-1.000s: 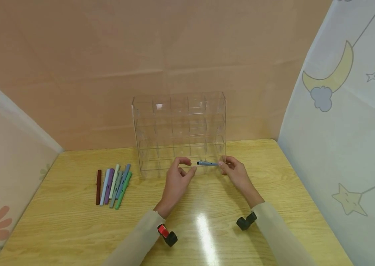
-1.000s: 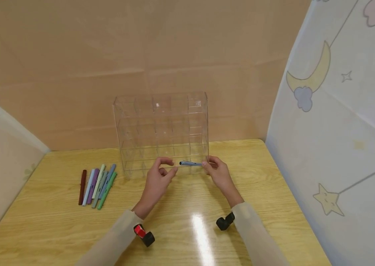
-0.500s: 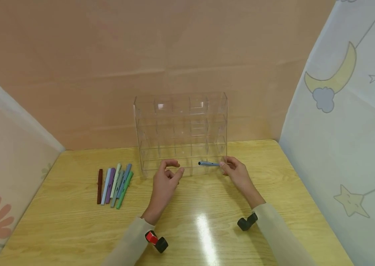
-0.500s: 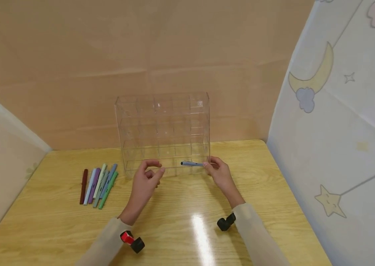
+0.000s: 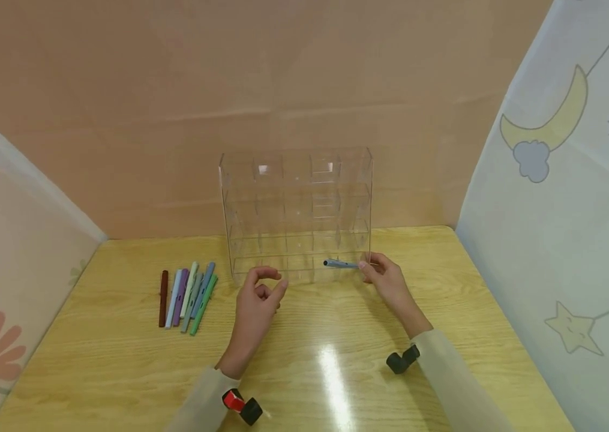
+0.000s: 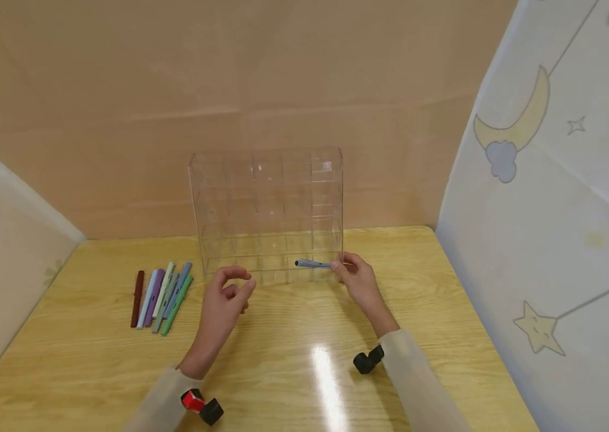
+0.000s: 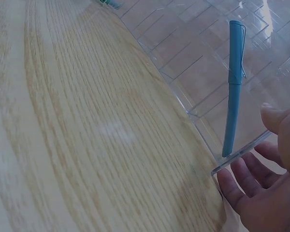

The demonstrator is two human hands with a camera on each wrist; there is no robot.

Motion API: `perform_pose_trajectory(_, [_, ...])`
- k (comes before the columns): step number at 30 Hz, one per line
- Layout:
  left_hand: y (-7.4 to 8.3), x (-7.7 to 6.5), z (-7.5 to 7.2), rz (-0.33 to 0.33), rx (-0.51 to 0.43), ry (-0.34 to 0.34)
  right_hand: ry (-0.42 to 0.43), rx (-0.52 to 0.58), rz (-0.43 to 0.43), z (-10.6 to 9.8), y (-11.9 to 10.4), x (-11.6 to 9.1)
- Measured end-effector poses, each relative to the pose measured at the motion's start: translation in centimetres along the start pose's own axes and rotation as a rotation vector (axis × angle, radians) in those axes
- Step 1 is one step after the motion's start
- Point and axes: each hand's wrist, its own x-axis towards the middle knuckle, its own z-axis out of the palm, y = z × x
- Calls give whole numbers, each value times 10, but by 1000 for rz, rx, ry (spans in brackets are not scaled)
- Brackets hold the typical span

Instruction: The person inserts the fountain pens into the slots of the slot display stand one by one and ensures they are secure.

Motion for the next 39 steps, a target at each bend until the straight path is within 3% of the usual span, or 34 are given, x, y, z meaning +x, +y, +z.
perform_pose_trajectory(10, [-17, -7, -23, -71, 4, 68, 22, -9, 12, -2, -3, 2])
perform_pose_trajectory(18, [-26, -11, -59, -147, 33, 134, 15, -7, 26, 0, -2, 2])
perform_pose_trajectory(31, [-35, -11, -115, -157, 105, 286, 13, -12, 35, 1, -2, 1])
perform_pose_trajectory(39, [-42, -14, -138, -153, 149, 312, 9, -14, 37, 3, 1, 3])
